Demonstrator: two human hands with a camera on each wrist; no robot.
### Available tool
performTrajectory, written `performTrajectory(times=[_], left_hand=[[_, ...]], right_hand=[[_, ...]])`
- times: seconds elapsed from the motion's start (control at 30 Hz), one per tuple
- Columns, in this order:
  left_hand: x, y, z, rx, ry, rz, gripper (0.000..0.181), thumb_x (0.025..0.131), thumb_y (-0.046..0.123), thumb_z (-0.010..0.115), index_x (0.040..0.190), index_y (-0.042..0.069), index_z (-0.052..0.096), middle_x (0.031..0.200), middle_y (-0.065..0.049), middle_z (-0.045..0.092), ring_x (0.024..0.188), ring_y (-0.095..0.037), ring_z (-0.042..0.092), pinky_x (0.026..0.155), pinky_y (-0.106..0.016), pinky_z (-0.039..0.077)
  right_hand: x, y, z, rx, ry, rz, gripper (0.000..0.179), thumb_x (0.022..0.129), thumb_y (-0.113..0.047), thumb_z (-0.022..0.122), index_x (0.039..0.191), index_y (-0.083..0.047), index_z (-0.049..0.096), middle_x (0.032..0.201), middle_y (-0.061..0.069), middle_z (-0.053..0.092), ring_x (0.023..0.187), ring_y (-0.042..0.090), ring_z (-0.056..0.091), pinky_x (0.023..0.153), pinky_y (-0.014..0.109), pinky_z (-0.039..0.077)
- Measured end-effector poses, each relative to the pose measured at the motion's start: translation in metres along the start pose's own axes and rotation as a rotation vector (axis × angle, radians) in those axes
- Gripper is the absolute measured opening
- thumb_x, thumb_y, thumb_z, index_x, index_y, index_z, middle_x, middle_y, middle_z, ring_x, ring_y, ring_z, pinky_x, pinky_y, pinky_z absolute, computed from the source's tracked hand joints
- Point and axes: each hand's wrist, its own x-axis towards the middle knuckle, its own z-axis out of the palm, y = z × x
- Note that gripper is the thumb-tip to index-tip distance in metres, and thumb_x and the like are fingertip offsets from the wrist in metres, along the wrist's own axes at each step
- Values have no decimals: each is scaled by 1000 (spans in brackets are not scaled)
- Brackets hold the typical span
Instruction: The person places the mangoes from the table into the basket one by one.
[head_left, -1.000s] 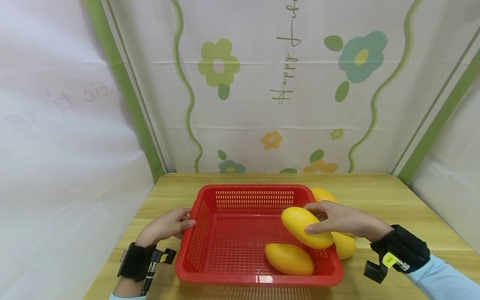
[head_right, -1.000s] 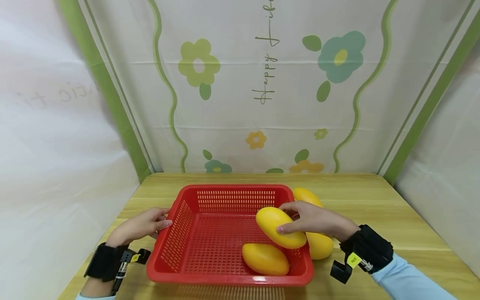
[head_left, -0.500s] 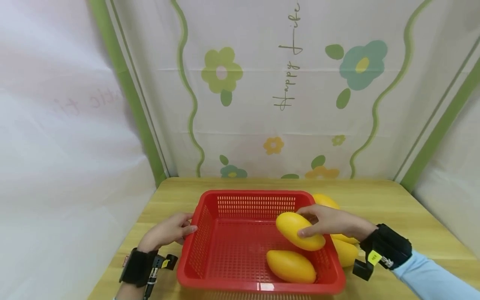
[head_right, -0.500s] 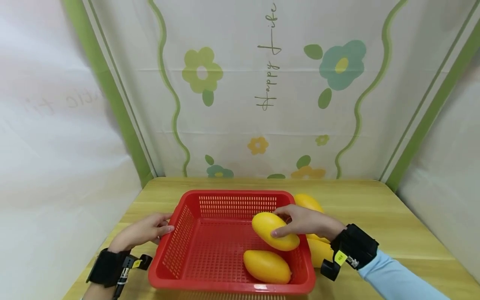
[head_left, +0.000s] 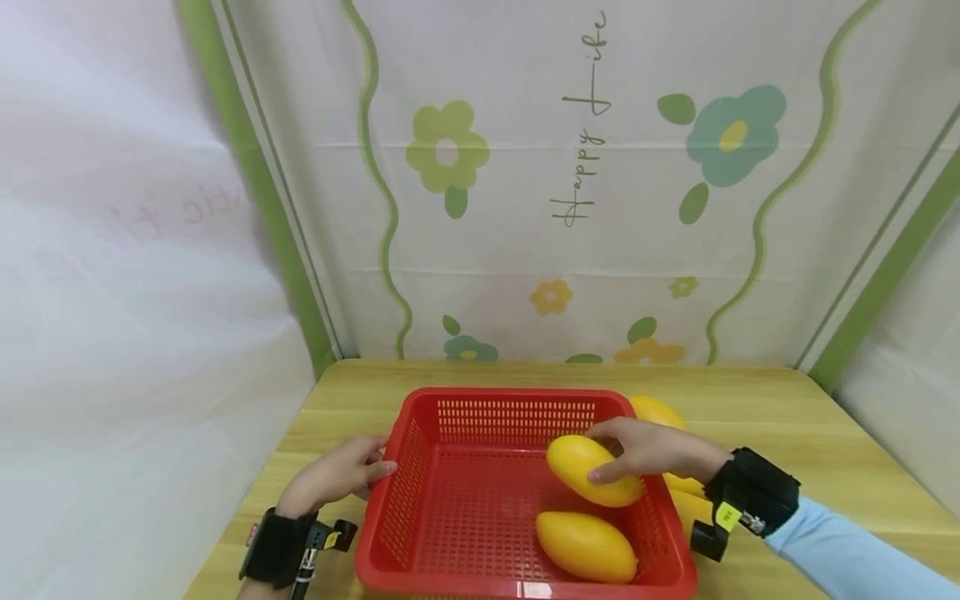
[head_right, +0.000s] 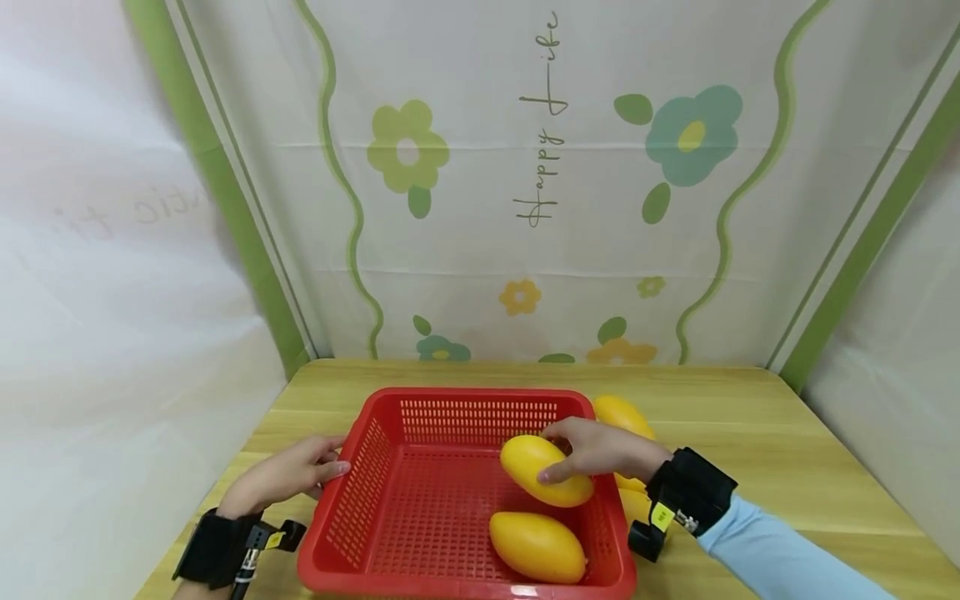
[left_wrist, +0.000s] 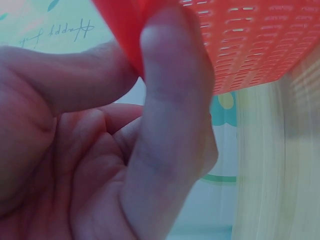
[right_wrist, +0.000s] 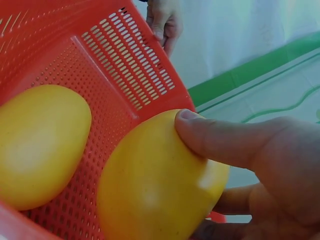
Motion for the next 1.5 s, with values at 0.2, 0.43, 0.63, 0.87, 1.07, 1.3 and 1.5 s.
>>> performTrajectory(times=[0.2,0.43,0.63,0.87,1.07,1.3,1.5], left_hand=[[-4,-2,2,-1,-4,3,47,104,7,49,144,-15,37,96,-17,71,83,-30,74,71,-40,64],[-5,-3,2,2,-9,9,46,104,5,48,143,-16,36,95,-20,71,81,-31,75,70,-41,64],[-5,-2,1,0,1,1,47,104,7,50,142,-17,37,95,-20,71,81,-31,75,71,-41,64],[-5,-3,2,-9,1,-5,47,104,7,51,143,-16,37,95,-18,70,82,-29,75,72,-40,64],[-6,-2,1,-5,-9,9,45,104,7,50,140,-17,39,96,-21,71,82,-30,75,72,-41,64],[-4,1,2,29,14,4,46,104,8,51,142,-15,39,94,-16,70,80,-27,74,71,-40,64],[-4,2,2,36,16,3,45,104,8,51,141,-15,40,93,-17,71,80,-27,75,72,-40,64]], right_hand=[[5,-4,8,-40,14,23,53,85,-30,79,129,-5,63,109,4,66,98,23,58,90,46,52],[12,-5,14,-75,23,40,52,84,-26,80,128,-3,63,107,4,65,97,23,56,90,46,51],[18,-7,20,-102,44,95,52,83,-22,82,128,-6,62,114,6,64,101,24,56,95,54,50],[22,-5,30,-67,33,141,46,83,-16,81,123,-11,59,111,7,62,101,26,55,89,47,49],[21,-6,35,-40,-4,167,42,84,-13,79,121,-13,59,104,6,59,96,24,52,83,41,45],[23,-3,37,-33,-43,183,42,86,-12,76,124,-14,59,114,7,60,106,28,53,99,55,45],[30,1,39,-27,-57,199,43,85,-11,77,125,-13,60,116,7,60,110,29,52,106,59,41]])
